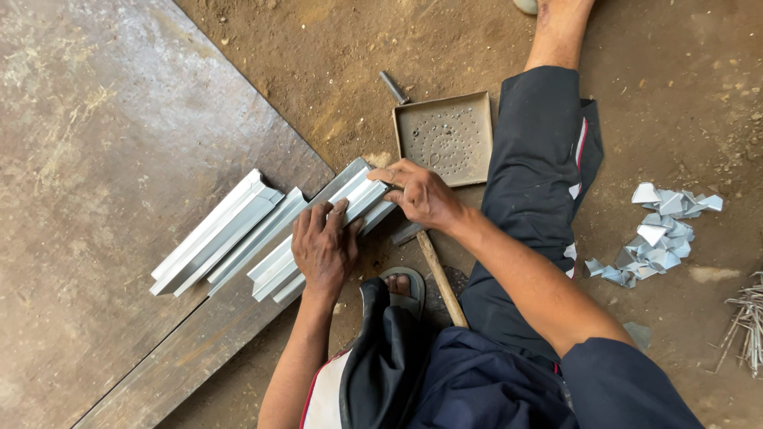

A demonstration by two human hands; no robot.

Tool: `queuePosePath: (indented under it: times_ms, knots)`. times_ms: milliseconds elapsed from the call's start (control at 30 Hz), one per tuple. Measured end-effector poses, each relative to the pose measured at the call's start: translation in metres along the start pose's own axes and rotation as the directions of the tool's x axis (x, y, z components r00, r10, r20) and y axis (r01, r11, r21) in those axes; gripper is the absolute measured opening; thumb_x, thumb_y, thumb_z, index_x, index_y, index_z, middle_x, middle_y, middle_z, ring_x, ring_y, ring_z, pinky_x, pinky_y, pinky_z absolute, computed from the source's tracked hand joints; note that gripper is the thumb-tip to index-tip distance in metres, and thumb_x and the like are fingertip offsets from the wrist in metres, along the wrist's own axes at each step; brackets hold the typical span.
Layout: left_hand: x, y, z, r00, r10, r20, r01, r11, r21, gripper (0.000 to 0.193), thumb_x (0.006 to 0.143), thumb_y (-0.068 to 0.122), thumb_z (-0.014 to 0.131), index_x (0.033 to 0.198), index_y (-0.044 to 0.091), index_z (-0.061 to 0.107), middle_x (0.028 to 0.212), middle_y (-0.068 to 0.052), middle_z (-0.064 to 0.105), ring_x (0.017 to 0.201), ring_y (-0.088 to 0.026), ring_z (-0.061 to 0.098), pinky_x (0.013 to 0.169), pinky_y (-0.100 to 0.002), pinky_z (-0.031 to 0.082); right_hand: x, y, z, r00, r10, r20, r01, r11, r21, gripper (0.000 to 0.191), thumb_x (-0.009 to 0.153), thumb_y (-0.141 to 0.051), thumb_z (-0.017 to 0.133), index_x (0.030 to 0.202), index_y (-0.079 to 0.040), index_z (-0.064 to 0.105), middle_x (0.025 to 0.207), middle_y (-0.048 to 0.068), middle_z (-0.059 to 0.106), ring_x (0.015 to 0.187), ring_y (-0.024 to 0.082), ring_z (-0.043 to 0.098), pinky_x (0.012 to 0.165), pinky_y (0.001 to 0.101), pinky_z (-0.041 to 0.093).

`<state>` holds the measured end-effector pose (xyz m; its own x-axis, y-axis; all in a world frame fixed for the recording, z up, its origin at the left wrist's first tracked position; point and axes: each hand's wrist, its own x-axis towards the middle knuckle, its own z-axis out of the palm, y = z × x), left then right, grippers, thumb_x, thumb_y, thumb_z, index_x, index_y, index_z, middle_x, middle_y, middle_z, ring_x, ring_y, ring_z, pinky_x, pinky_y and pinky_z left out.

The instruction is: The person sits on the floor and repeatedly places metal profiles on a metal block, then strikes them with a hammer to shear off small pieces. The cut pieces are collected in a perforated metal tray. The person handles the profiles one at a time and discards the cut-off pieces to the side.

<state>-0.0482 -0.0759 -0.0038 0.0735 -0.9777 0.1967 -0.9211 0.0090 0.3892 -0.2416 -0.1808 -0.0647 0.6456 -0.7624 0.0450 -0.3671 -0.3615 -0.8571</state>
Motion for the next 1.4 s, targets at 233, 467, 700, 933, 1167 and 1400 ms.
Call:
queuePosePath:
  times_ms: [233, 467, 700, 933, 1167, 1400]
  knots:
    - [0.011, -0.001, 0.001, 0.994, 0.056, 0.093, -0.072, 0.981, 0.178, 0.069, 0.083, 0.045, 0.072, 0.144, 0.022, 0.053, 0.138, -0.016, 0.051, 0.123, -0.041, 0.053, 0.099, -0.055, 0.042, -0.026, -0.030, 0.010, 0.992, -0.110, -0.066, 0.084, 0.949, -0.305, 0.050, 0.084, -0.003, 0.071, 0.129, 0.016, 0.063, 0.155, 0.021, 0.048, 0.138, 0.040, 0.048, 0.112, 0.0483, 0.040]
    - [0.046, -0.007, 0.008, 0.908, 0.181, 0.377, -0.192, 0.981, -0.010, 0.071, 0.092, 0.062, 0.060, 0.154, 0.032, 0.043, 0.155, -0.026, 0.039, 0.125, -0.046, 0.050, 0.099, -0.056, 0.042, -0.026, -0.029, 0.011, 0.999, 0.033, 0.040, -0.017, 0.936, -0.352, 0.022, 0.085, -0.008, 0.075, 0.093, 0.013, 0.072, 0.152, 0.023, 0.046, 0.144, 0.042, 0.039, 0.115, 0.0529, 0.036]
    - [0.059, 0.011, 0.009, 0.885, 0.072, 0.459, -0.064, 0.997, -0.034, 0.053, 0.095, 0.055, 0.060, 0.143, 0.036, 0.055, 0.124, -0.018, 0.057, 0.112, -0.040, 0.058, 0.091, -0.055, 0.047, -0.072, -0.009, 0.006, 0.987, 0.162, -0.003, -0.153, 0.926, -0.344, 0.038, 0.090, -0.020, 0.072, 0.060, 0.003, 0.066, 0.140, 0.031, 0.056, 0.119, 0.041, 0.059, 0.105, 0.0513, 0.048]
    - [0.074, 0.014, 0.023, 0.907, 0.068, 0.416, -0.046, 0.997, -0.061, 0.054, 0.096, 0.049, 0.061, 0.146, 0.030, 0.054, 0.106, -0.020, 0.061, 0.104, -0.042, 0.065, 0.081, -0.054, 0.053, -0.129, -0.001, 0.037, 0.528, 0.750, 0.398, -0.766, 0.623, -0.159, 0.029, 0.097, -0.030, 0.063, 0.084, -0.005, 0.059, 0.083, 0.013, 0.065, 0.067, 0.020, 0.062, 0.060, 0.0389, 0.056]
    - [0.076, 0.014, 0.026, 0.915, 0.056, 0.399, -0.047, 0.998, -0.031, 0.057, 0.094, 0.055, 0.061, 0.144, 0.028, 0.055, 0.105, -0.021, 0.063, 0.104, -0.043, 0.066, 0.078, -0.054, 0.054, -0.143, -0.018, -0.038, 0.790, 0.599, 0.131, -0.611, 0.788, 0.076, 0.018, 0.089, -0.021, 0.064, 0.086, -0.003, 0.065, 0.068, 0.003, 0.063, 0.056, 0.011, 0.062, 0.049, 0.0301, 0.050]
    - [0.078, 0.016, 0.030, 0.932, 0.011, 0.362, 0.013, 0.998, -0.064, 0.051, 0.094, 0.055, 0.062, 0.139, 0.033, 0.060, 0.103, -0.015, 0.065, 0.095, -0.039, 0.069, 0.076, -0.050, 0.056, -0.094, -0.032, -0.072, 0.707, 0.707, 0.020, -0.680, 0.670, 0.298, 0.044, 0.103, -0.035, 0.053, 0.075, -0.001, 0.059, 0.057, 0.007, 0.054, 0.047, 0.015, 0.053, 0.044, 0.0346, 0.044]
